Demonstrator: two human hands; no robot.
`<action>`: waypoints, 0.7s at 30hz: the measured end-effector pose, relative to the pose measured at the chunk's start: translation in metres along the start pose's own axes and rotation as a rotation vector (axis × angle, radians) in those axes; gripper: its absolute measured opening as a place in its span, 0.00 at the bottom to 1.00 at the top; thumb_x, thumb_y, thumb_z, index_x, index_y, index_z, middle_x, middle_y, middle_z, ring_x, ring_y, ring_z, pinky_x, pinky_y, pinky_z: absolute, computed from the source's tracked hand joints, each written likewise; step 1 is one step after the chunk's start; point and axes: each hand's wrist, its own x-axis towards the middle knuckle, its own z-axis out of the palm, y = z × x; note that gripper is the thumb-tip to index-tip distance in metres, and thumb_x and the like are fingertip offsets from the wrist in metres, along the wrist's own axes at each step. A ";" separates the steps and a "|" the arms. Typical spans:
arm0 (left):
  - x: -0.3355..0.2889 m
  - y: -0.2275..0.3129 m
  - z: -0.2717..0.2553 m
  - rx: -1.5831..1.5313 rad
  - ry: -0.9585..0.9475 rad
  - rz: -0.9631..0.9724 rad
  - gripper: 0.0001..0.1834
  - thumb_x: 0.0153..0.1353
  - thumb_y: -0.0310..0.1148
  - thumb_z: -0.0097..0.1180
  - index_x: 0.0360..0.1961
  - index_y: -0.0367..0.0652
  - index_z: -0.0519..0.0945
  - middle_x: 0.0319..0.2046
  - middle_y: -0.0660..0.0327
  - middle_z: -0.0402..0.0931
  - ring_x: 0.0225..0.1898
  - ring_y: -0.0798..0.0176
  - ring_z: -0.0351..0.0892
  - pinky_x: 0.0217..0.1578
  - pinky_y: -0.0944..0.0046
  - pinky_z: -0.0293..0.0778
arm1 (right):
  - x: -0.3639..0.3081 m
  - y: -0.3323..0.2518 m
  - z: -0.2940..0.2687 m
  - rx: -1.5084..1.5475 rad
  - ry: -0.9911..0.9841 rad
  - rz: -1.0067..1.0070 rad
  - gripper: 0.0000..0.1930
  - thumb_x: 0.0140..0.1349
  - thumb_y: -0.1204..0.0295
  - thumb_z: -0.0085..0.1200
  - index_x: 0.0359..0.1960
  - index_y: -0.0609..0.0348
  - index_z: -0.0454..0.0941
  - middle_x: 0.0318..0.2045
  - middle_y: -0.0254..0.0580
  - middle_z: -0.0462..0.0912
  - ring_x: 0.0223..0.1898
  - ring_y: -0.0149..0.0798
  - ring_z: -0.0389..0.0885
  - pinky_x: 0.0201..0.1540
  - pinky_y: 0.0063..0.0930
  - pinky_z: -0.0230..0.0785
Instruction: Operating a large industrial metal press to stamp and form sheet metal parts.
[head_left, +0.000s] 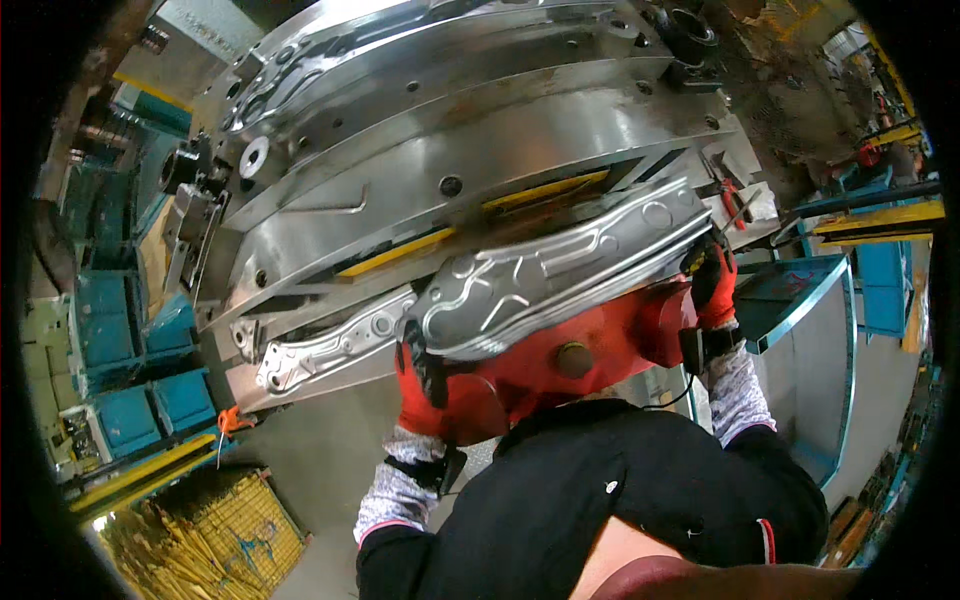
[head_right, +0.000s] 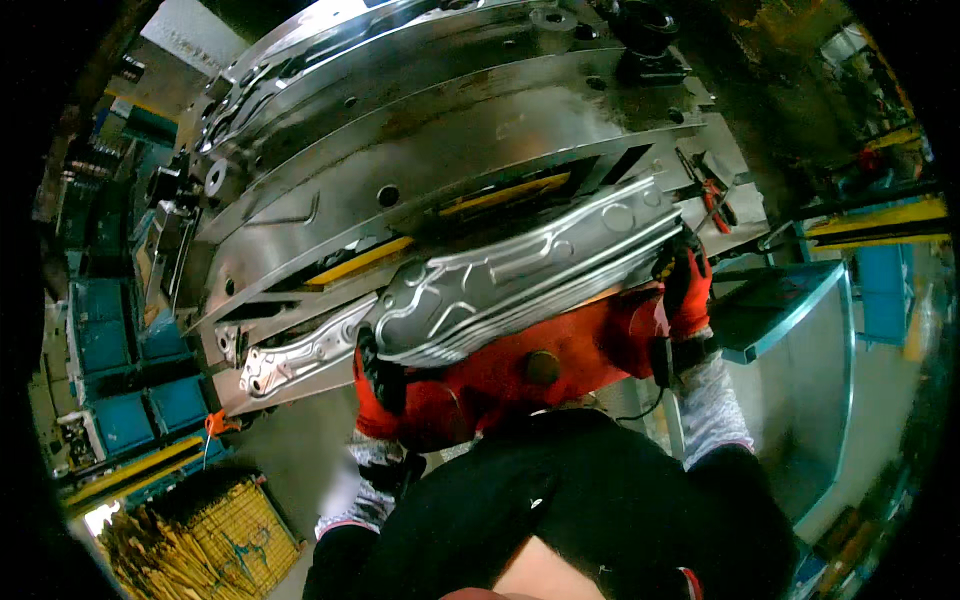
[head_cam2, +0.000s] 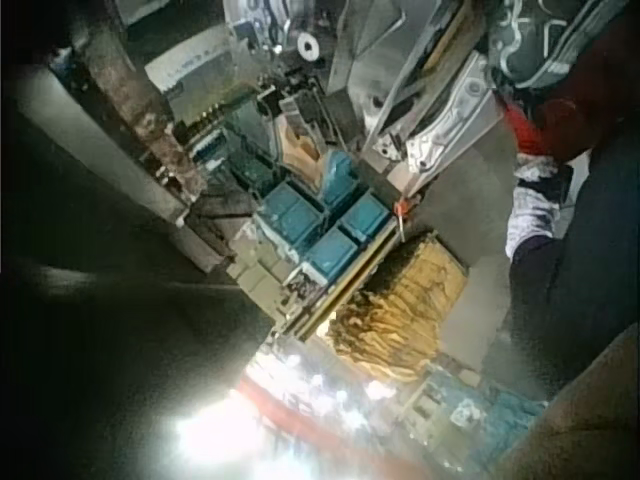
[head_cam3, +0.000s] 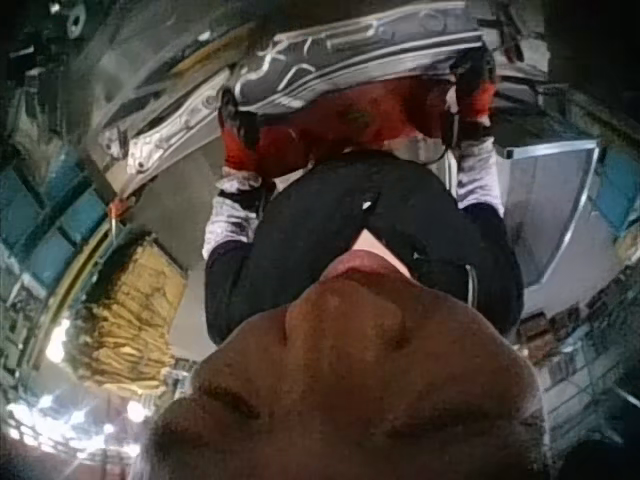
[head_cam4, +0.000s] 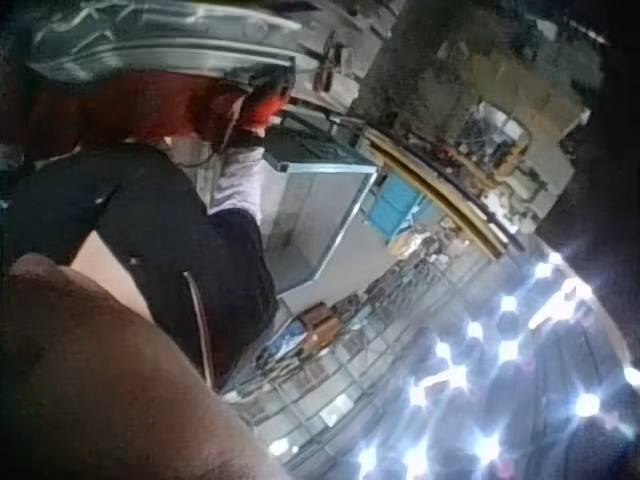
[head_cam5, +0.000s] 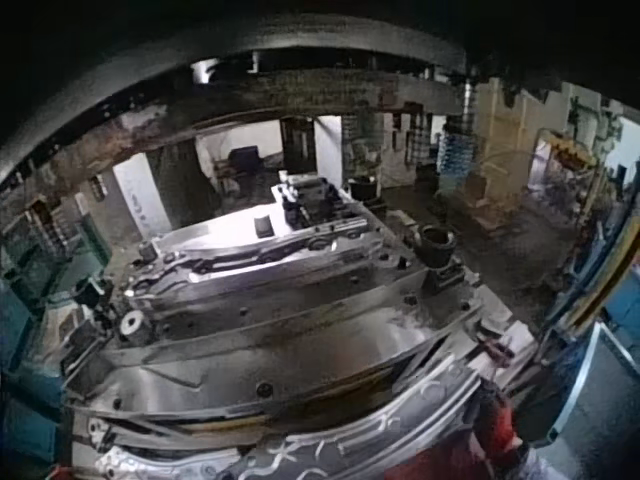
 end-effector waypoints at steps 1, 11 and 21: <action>0.000 -0.004 0.002 -0.094 -0.025 -0.052 0.19 0.67 0.33 0.34 0.55 0.35 0.63 0.50 0.55 0.68 0.52 0.61 0.66 0.55 0.62 0.62 | -0.001 -0.011 -0.003 0.034 0.016 0.040 0.13 0.54 0.79 0.43 0.42 0.63 0.73 0.34 0.43 0.76 0.32 0.39 0.76 0.32 0.28 0.69; 0.024 -0.023 0.039 0.330 -0.040 0.208 0.21 0.58 0.28 0.45 0.54 0.35 0.64 0.47 0.52 0.69 0.46 0.58 0.71 0.46 0.64 0.69 | 0.025 0.014 -0.016 -0.150 0.166 -0.118 0.12 0.55 0.77 0.42 0.41 0.64 0.72 0.30 0.41 0.76 0.30 0.38 0.75 0.32 0.28 0.69; 0.043 -0.015 0.035 0.040 -0.070 0.136 0.28 0.61 0.31 0.44 0.62 0.40 0.57 0.60 0.51 0.57 0.60 0.52 0.58 0.60 0.60 0.53 | 0.046 0.053 -0.021 0.781 0.189 0.724 0.20 0.63 0.57 0.43 0.52 0.55 0.71 0.40 0.32 0.76 0.34 0.29 0.71 0.35 0.22 0.64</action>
